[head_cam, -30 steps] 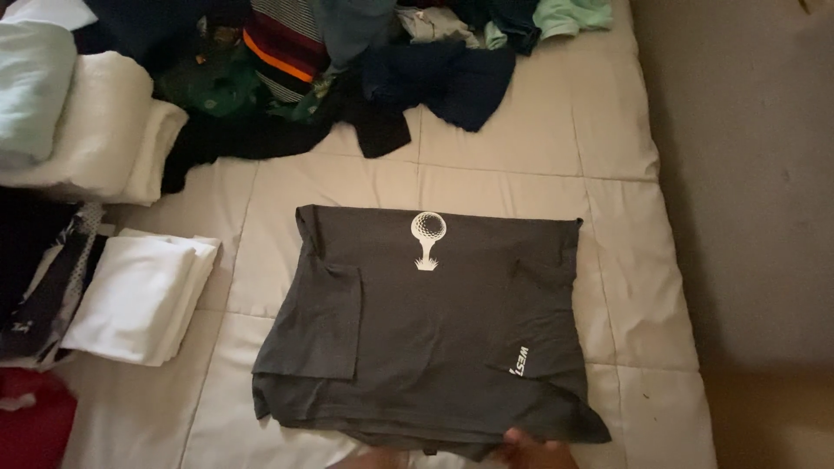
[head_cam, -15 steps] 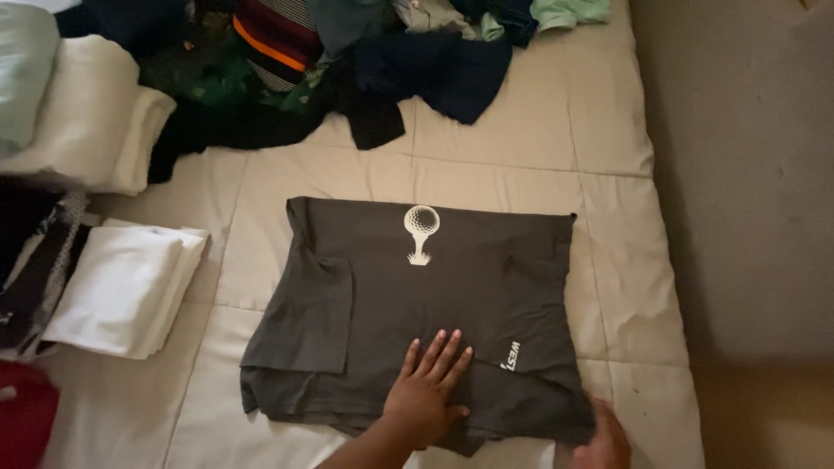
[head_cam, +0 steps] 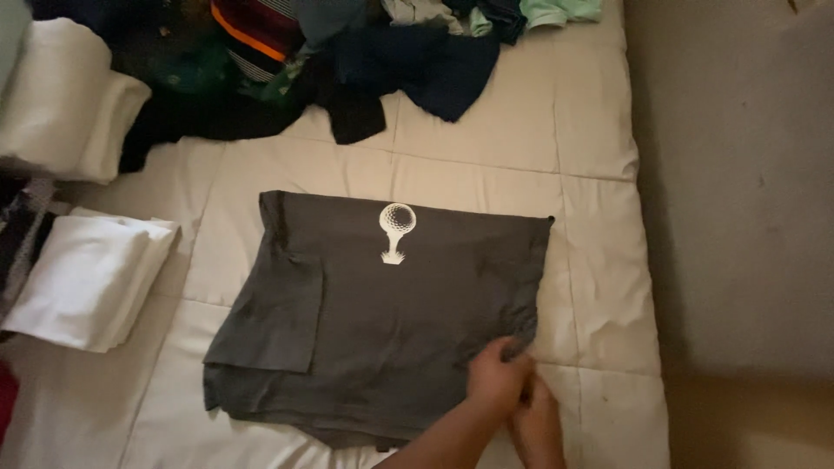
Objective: Folding various pieces of laundry, including undershirts and t-shirts, on a bed.
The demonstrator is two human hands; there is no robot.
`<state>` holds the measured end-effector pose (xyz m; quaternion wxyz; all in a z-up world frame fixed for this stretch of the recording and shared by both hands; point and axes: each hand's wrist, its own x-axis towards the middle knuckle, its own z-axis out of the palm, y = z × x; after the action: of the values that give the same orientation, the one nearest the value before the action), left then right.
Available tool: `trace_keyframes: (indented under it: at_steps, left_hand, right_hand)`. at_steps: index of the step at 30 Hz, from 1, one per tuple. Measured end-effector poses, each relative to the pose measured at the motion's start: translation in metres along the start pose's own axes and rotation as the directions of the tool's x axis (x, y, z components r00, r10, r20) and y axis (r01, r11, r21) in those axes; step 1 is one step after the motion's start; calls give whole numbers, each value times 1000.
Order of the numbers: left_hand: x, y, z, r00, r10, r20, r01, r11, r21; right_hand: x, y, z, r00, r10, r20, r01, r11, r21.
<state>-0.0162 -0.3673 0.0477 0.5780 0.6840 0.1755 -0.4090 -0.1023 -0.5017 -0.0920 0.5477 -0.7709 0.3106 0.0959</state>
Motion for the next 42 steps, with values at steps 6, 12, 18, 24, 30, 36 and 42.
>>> trace_keyframes:
  at_steps: [6,12,18,24,30,36,42]
  left_hand:
    - [6,3,-7,952,-183,-247,166,982,-89]
    - [19,-28,-5,978,-67,-198,30,983,-183]
    - [61,-93,-17,999,13,-46,-33,895,-444]
    - [21,-98,-76,992,-87,88,124,648,-752]
    - [35,-166,-132,977,-205,56,174,617,-767]
    - [37,-199,-156,991,-129,38,125,788,-603]
    - [-45,-125,-160,960,-20,-280,-6,996,-94]
  right_hand:
    - [53,-81,-29,989,144,-43,-146,989,-39]
    - [135,-163,-3,995,80,-58,-90,978,-190]
    - [124,-212,26,1000,-12,-3,11,984,-177]
    - [70,-265,96,975,-208,-81,150,879,-453]
    - [57,-255,181,934,-357,5,311,806,-503]
    - [36,-229,216,912,-397,108,390,754,-529]
    - [32,-193,193,620,-771,145,620,369,-692]
